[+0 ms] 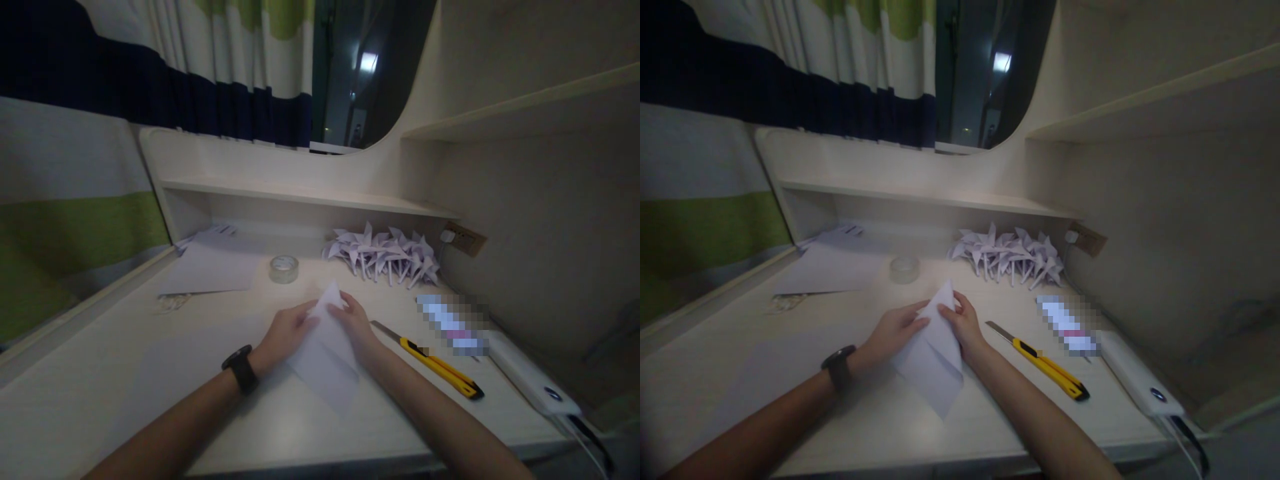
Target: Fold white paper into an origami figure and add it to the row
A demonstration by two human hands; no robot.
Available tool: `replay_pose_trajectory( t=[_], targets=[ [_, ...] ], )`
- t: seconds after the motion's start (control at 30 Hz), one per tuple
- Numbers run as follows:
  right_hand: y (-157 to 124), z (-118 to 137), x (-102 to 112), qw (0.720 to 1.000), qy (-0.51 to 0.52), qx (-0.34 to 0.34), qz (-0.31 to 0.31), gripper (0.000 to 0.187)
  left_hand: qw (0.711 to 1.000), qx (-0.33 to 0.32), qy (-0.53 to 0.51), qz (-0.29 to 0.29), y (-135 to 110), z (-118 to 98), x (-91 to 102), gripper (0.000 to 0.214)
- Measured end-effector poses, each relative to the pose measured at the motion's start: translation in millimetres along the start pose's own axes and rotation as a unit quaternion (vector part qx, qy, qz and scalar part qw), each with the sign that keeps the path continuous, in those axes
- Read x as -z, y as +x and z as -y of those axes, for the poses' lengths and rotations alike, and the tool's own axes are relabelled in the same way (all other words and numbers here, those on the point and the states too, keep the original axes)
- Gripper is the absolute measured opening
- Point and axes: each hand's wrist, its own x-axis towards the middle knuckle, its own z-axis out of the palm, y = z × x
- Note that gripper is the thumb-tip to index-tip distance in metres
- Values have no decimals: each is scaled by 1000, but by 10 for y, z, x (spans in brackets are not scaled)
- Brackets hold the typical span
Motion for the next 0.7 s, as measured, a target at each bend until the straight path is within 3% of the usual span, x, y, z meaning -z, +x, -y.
replay_pose_trajectory(
  t=[0.23,0.43,0.57,0.7],
  targets=[
    [100,182,-140,997,0,-67,41,36,998,-33,35,-29,-5,-71,35,37],
    [152,180,-168,998,34,-28,36,40,997,-14,-1,-70,22,-39,73,33],
    [106,154,-133,996,67,-5,64,45,998,-30,21,-57,16,-45,81,34],
    [81,180,-102,995,74,-20,57,39,998,-28,24,-44,-5,-84,60,37]
  ],
)
